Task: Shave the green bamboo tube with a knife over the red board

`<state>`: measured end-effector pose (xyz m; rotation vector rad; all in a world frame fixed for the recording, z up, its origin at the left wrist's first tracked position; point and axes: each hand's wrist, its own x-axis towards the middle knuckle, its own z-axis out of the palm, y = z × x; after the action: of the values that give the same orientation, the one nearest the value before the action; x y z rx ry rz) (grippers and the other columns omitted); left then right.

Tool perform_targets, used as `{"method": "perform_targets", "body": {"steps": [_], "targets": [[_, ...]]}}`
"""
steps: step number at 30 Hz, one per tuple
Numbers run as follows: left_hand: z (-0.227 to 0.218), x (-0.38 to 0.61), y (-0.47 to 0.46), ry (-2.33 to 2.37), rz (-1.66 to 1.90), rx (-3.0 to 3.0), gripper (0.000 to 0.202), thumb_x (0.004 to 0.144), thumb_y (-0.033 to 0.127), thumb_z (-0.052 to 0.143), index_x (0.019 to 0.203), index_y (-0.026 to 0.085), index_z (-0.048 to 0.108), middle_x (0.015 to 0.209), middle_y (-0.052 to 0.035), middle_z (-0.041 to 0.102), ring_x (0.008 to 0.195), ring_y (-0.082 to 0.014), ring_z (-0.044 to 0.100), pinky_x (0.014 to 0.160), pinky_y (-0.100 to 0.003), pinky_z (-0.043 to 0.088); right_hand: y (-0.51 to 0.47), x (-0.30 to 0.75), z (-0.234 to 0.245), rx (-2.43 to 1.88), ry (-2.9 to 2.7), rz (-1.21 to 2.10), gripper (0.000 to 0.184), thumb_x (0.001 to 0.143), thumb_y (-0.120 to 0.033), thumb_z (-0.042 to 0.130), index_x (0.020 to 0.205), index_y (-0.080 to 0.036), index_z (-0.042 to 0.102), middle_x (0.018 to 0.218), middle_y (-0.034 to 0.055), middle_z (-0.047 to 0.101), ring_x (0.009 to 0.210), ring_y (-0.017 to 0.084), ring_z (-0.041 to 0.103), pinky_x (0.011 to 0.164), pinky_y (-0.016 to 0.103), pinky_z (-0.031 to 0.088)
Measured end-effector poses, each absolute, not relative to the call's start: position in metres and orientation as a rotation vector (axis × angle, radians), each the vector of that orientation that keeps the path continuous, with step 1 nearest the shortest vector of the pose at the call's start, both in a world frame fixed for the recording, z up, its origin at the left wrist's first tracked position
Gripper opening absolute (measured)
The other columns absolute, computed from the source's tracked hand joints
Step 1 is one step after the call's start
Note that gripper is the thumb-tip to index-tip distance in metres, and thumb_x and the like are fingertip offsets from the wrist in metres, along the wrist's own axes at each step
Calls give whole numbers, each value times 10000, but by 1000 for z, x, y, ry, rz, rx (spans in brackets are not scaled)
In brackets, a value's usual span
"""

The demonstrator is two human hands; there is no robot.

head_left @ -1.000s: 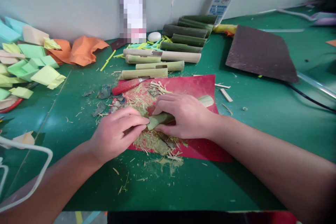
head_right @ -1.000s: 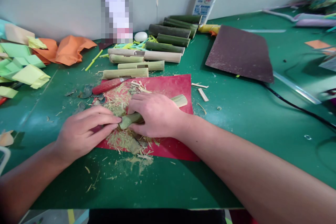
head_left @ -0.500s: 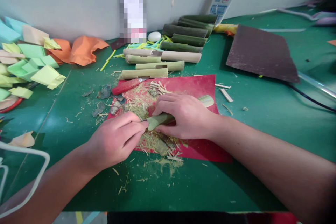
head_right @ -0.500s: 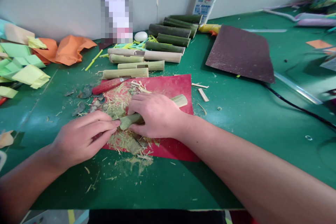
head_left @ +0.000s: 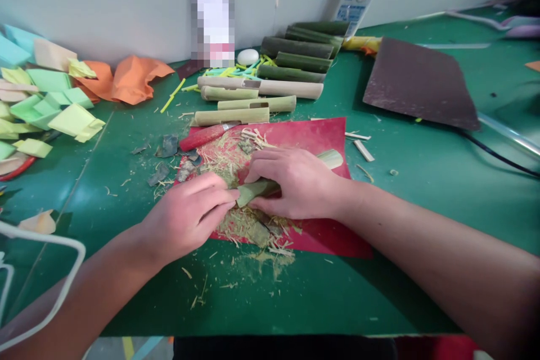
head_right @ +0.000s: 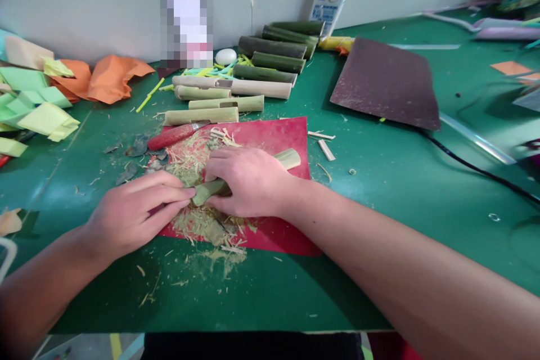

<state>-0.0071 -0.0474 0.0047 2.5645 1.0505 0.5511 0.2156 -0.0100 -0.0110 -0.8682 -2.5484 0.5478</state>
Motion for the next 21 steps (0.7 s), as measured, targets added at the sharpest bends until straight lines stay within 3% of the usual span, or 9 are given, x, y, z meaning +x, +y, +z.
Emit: {"method": "perform_targets", "body": {"steps": [21], "targets": [[4, -7, -38, 959, 577, 2507, 134, 867, 140, 522, 898, 131, 652, 809, -34, 588, 741, -99, 550, 686, -205, 437, -8, 216, -13, -873, -2543, 541, 175, 722, -307, 627, 844, -186, 598, 822, 13, 571, 738, 148, 495, 590, 267, 302]]}}
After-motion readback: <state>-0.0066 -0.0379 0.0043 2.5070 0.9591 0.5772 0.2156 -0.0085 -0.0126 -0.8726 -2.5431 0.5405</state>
